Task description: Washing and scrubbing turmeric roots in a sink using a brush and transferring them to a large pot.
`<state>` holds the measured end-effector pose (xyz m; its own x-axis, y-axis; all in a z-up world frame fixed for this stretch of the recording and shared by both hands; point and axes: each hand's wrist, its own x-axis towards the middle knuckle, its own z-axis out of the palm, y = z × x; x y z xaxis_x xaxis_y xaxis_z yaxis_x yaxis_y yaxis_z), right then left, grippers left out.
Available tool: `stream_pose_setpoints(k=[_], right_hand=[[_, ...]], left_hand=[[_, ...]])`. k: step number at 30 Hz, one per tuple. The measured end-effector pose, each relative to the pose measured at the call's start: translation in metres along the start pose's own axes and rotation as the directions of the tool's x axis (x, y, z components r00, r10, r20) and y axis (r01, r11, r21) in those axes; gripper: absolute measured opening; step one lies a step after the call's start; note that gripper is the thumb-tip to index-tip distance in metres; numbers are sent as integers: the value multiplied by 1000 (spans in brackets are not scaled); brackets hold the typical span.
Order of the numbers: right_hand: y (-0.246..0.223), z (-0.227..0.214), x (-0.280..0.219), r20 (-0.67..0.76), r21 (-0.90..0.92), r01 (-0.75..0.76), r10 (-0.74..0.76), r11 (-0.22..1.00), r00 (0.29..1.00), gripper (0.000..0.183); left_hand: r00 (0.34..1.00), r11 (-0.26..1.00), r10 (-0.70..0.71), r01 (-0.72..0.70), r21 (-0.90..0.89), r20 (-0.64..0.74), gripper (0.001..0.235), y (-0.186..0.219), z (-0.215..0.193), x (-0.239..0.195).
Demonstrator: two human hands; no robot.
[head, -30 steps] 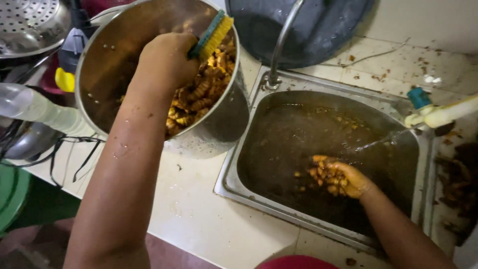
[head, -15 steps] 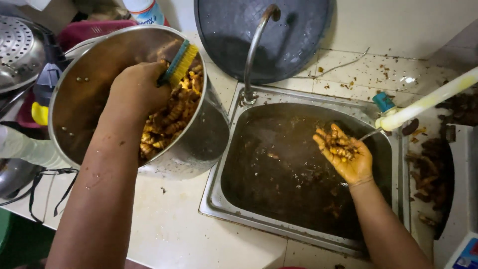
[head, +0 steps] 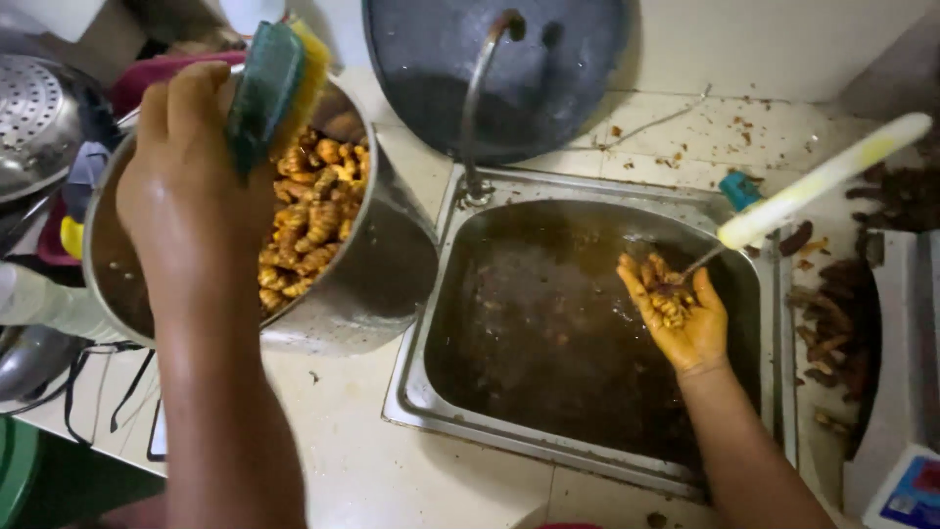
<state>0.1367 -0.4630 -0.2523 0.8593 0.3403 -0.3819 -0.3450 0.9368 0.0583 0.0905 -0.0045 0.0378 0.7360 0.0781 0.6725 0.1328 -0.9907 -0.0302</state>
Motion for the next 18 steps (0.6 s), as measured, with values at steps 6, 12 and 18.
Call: stream_pose_setpoints(k=[6,12,18], right_hand=[[7,0,-7,-166,109,18,1,994,986,38],[-37,-98,44,-25,-218,153,-162,964,986,32],[-11,-69,43,36,-476,194,-202,858,979,43]], left_hand=[[711,947,-48,257,-196,702,71,151,-11,-66],[359,725,427,412,-552,830,85,272,76,-168],[317,782,424,345,-520,848,63,341,152,-195]])
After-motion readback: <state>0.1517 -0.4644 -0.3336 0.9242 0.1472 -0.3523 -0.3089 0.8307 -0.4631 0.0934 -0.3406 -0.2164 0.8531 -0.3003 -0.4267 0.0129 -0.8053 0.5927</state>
